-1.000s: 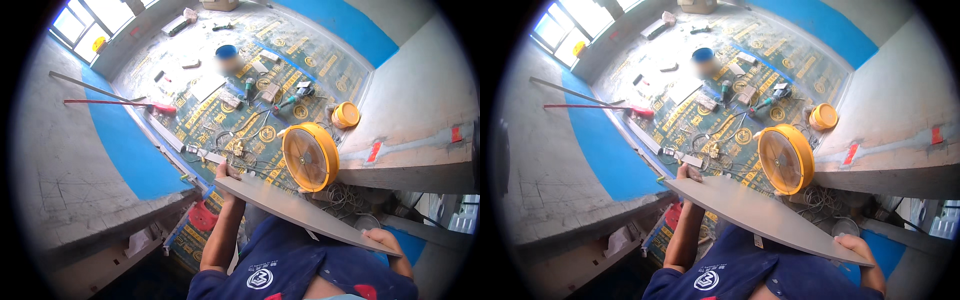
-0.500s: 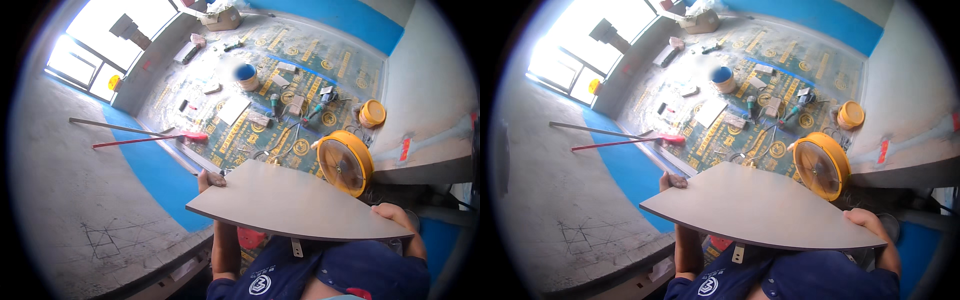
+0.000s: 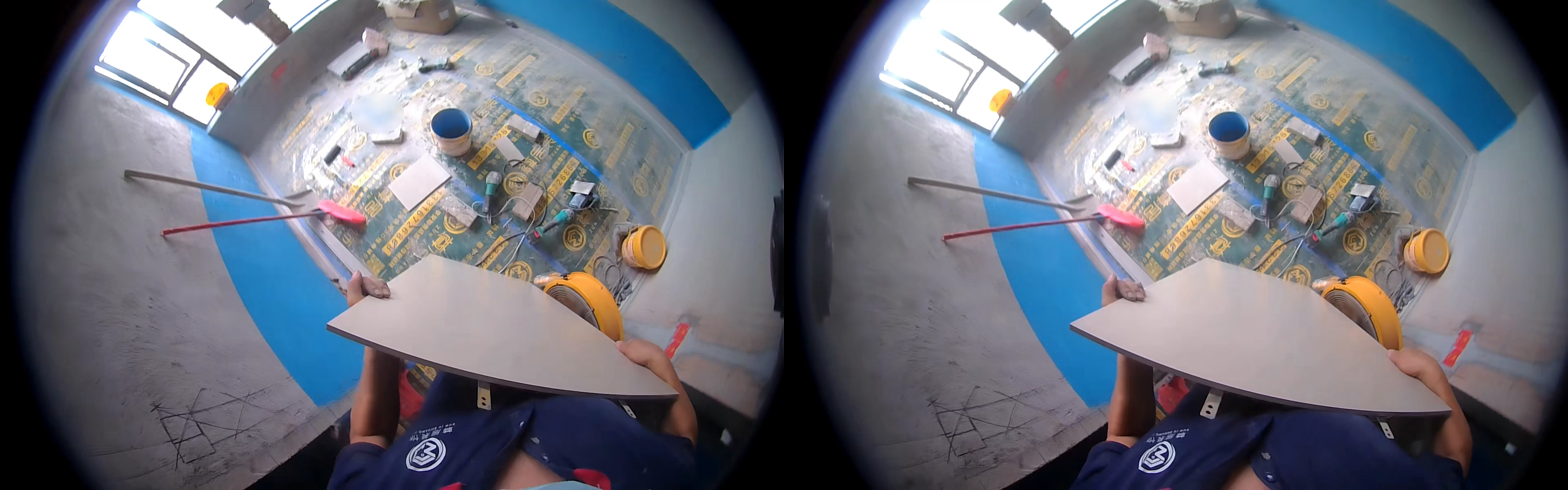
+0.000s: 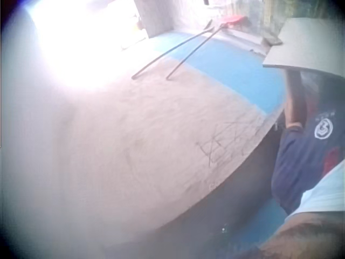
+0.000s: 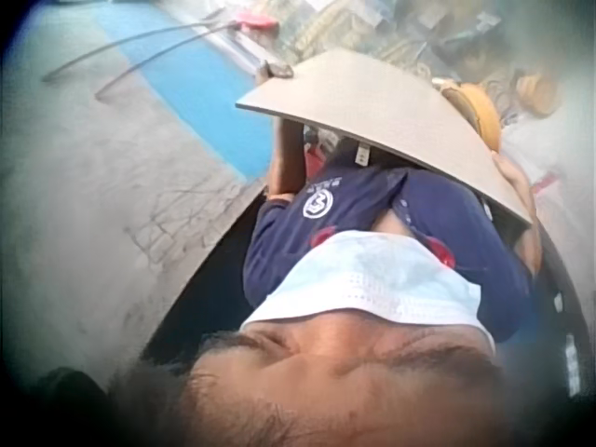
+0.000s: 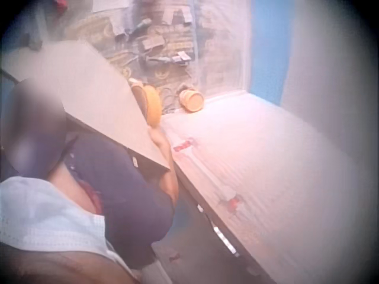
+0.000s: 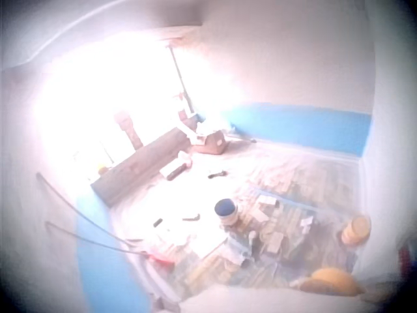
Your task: The person positions a large rectangular tile on the floor, then uses an angle grinder to cut along a marked line. The person holds the tile steady with one hand while guiding the grinder with the other, completing a straight cut through the tile.
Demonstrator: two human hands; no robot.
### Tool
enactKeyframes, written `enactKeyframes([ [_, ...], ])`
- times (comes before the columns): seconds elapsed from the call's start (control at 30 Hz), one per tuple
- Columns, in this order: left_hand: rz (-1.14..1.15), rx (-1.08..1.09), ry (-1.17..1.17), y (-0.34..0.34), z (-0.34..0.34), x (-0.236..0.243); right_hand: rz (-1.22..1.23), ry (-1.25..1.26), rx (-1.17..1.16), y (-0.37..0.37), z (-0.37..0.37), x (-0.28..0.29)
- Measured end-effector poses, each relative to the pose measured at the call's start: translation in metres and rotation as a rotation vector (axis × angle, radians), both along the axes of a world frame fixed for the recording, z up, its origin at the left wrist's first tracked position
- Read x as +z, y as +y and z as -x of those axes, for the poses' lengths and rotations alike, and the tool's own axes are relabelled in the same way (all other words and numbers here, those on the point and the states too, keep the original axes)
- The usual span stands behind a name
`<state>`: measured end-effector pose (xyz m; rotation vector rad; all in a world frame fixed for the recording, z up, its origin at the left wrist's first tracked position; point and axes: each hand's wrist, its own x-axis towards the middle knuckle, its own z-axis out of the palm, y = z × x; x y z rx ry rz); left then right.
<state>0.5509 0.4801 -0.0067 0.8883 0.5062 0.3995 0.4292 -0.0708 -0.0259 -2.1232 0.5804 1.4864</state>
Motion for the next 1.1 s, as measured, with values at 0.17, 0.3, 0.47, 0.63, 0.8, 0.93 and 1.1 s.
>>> enactKeyframes([
  [0.17, 0.034, 0.077, 0.039, 0.006, -0.039, -0.010, 0.033, 0.062, -0.077, 0.011, -0.080, 0.019],
  [0.3, 0.020, 0.067, 0.073, 0.013, -0.073, -0.015, 0.027, 0.099, -0.119, 0.019, -0.117, 0.029],
  [0.47, 0.007, 0.017, 0.051, 0.035, -0.117, -0.032, 0.098, 0.103, 0.045, 0.016, -0.142, 0.003],
  [0.63, 0.023, -0.006, 0.073, 0.061, -0.173, -0.032, 0.146, 0.101, 0.166, 0.049, -0.169, 0.010],
  [0.8, 0.069, -0.119, 0.088, 0.120, -0.242, -0.051, 0.174, 0.121, 0.032, 0.125, -0.209, 0.034],
  [0.93, 0.161, -0.173, 0.109, 0.184, -0.310, -0.074, 0.135, 0.105, -0.223, 0.212, -0.240, 0.049],
  [1.1, 0.276, -0.241, 0.128, 0.254, -0.380, -0.106, 0.214, 0.145, -0.195, 0.290, -0.256, 0.050],
])
